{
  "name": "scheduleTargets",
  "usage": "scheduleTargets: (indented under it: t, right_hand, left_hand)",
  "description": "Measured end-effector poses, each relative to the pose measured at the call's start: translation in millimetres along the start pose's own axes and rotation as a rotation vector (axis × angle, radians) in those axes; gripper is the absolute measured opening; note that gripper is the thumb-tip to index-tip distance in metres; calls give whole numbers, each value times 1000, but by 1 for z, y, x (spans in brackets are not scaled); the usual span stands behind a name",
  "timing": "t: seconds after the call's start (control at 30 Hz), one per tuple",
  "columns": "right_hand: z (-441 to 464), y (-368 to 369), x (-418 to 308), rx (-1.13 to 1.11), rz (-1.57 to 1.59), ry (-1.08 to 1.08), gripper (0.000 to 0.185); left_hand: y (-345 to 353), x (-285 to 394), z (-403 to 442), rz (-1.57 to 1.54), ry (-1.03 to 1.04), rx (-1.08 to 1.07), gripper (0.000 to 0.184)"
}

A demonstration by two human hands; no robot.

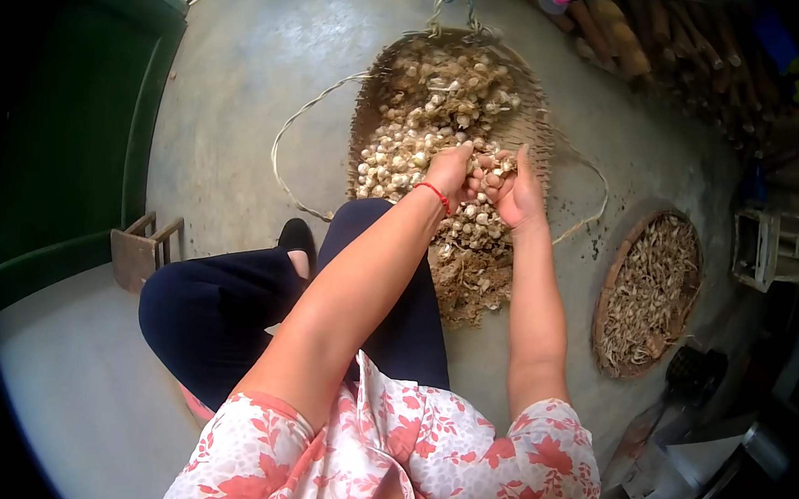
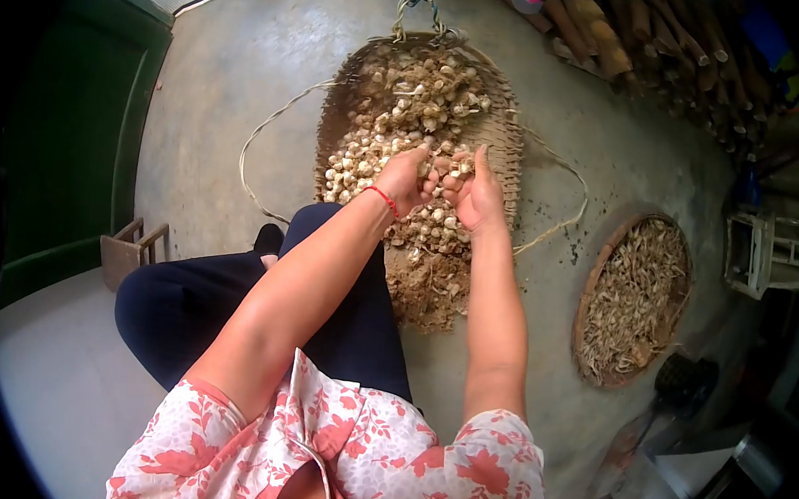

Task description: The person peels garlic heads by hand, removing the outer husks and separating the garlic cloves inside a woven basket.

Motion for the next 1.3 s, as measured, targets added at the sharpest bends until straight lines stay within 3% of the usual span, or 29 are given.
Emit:
scheduleTargets:
  t: [0.03, 0.1, 0.23, 0.3, 0.37, 0.43, 0.5, 0.57, 0.6, 0.67, 0.77, 0.87, 0.9, 1.0, 1.1, 1.17, 1.23, 1.27, 1.3]
  right_hand:
    - [2, -1, 0, 44, 5, 28, 39]
    - [14, -16, 3, -40, -44, -1, 38]
    - [14, -16, 5, 123, -20, -69, 39]
    - [19, -16, 8, 161, -99, -225, 43]
    - [7, 6, 11, 88, -125, -253, 47]
    - [-12, 30, 16, 133, -319, -256, 49]
    - [-19, 34, 20, 88, -271, -331, 47]
    - [-18, 24, 18, 129, 12, -270, 44]
    - [-14, 19, 22, 125, 173, -185, 42]
    - [-18, -1, 29, 186, 186, -148, 41]
    - [-36, -4, 35, 270, 55, -191, 38]
    - [-34, -10, 40, 294, -292, -488, 36]
    - [-32, -8, 40, 295, -290, -487, 36]
    - [-26, 0, 38, 274, -574, -625, 36]
    - [-16, 0, 37, 448, -955, -721, 37]
    - [-7, 0, 41, 388, -770, -632, 37]
    - [1, -10, 45, 371, -489, -385, 35]
    - [-5, -17, 43, 320, -470, -355, 30]
    - [-6, -48, 45, 242, -562, -317, 27]
  left_hand:
    - [-2, -1, 3, -2, 1, 3, 30]
    - [-8, -1, 9, 29, 116, 223, 15]
    - [-10, -5, 17, 156, -11, 21, 10]
    - [-10, -13, 19, 187, -193, -136, 24]
    - [3, -3, -2, 259, -170, -278, 34]
    - [9, -4, -8, 216, -90, -149, 39]
    - [4, -9, 6, 371, 7, -265, 38]
    - [7, -13, 8, 471, 68, -222, 33]
    - [9, -13, 6, 547, 151, -316, 31]
    - [12, -16, 4, 621, 230, -414, 28]
    - [13, -13, -5, 854, 91, -240, 36]
    - [10, -12, -1, 710, -57, -289, 44]
    - [9, -11, -4, 639, -110, -289, 46]
    - [-1, -22, 14, 622, -4, -272, 41]
    - [-7, -18, 20, 573, 83, -263, 37]
    - [-8, -12, 15, 525, 109, -240, 33]
    - [-13, -8, 15, 678, 268, -11, 26]
    - [-19, -5, 17, 903, 401, -15, 27]
    - [-25, -9, 26, 1086, 467, 116, 33]
Point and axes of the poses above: each hand's wrist, its own z-axis towards the middle knuckle, its own y-axis out of the palm, x = y × z, the point moved 2 cm from there along z, towards the middle knuckle, and after that the axes turned 7 degrees about x, right-handed, at the moved point
